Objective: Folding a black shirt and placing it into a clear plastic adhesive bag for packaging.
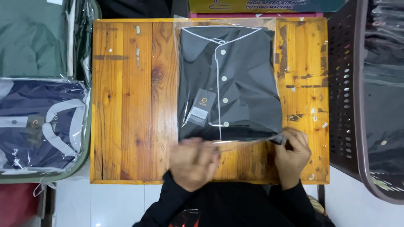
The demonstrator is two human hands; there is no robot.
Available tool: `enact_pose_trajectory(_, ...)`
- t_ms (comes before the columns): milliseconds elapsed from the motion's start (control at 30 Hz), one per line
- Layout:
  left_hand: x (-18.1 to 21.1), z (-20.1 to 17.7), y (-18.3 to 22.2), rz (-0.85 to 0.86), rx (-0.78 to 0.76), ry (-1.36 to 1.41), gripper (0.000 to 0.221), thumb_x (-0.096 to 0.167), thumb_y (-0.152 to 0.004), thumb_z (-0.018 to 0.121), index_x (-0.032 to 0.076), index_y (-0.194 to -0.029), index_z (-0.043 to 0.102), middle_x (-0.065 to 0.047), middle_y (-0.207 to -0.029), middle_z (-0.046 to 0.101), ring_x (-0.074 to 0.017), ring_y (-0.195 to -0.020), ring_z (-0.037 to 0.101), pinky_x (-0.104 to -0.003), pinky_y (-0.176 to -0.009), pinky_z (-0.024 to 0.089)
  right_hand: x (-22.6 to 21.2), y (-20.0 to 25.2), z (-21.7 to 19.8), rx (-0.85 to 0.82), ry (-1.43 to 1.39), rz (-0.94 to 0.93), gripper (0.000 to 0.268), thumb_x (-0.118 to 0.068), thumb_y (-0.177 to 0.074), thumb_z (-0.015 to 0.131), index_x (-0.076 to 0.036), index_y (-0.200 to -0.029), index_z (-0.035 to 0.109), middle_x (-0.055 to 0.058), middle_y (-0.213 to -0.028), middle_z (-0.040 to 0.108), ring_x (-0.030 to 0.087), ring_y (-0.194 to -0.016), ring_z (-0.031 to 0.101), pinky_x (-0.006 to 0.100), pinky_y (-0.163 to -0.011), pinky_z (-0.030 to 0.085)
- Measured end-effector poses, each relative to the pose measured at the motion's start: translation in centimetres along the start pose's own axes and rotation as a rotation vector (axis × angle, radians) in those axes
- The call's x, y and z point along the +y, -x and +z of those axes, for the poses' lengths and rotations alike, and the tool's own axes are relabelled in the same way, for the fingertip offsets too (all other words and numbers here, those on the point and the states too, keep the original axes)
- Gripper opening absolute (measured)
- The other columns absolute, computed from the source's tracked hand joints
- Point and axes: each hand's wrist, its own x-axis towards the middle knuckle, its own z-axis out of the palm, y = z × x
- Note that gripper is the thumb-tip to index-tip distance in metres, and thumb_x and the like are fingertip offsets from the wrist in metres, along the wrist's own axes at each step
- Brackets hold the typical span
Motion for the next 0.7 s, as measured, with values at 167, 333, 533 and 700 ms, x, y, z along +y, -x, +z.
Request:
enact_pose_trajectory(167,4.1,6.1,-0.8,0.206,-0.011,0.022,0.029,0.007,-0.103,0.052,0.01,-0.126,0.069,-0.015,-0.123,0.072,-0.0298,-0.111,0.072,-0.047,-0.102,0.058,-1.4,0.0,0.7,0.091,-0.143,0.004,0.012,-0.003,-0.104,0.068,0.002,-0.094,0.073,0.014,-0.091,0.067,0.034,-0.093,0.069,0.042,-0.088,0.051)
enact_pose_trajectory(333,4.2,9.6,-2.7,0.171,0.062,0.022,0.011,0.003,-0.094,0.059,0.009,-0.095,0.068,-0.01,-0.092,0.067,-0.0291,-0.08,0.066,-0.043,-0.073,0.055,-0.9,0.7,0.1,0.043,0.017,-0.002,0.01,0.009,-0.096,0.065,0.002,-0.092,0.07,0.015,-0.078,0.062,0.038,-0.073,0.065,0.042,-0.069,0.051)
enact_pose_trajectory(533,2.4,10.7,-3.6,0.171,0.211,-0.033,0.033,0.022,-0.106,0.05,0.013,-0.076,0.062,-0.005,-0.085,0.063,-0.0238,-0.076,0.062,-0.036,-0.07,0.054,-2.3,-0.5,-0.3,0.009,-0.043,0.022,0.029,-0.008,-0.088,0.085,0.003,-0.108,0.067,0.013,-0.086,0.068,0.029,-0.073,0.068,0.038,-0.063,0.054)
enact_pose_trajectory(700,2.7,9.9,-4.0,0.196,0.209,0.014,0.027,0.017,-0.103,0.054,0.012,-0.079,0.065,-0.004,-0.082,0.06,-0.0229,-0.072,0.06,-0.035,-0.067,0.053,-1.0,-1.3,0.4,-0.022,0.043,0.037,0.051,-0.024,-0.071,0.099,0.004,-0.102,0.071,0.017,-0.078,0.07,0.033,-0.067,0.068,0.041,-0.059,0.055)
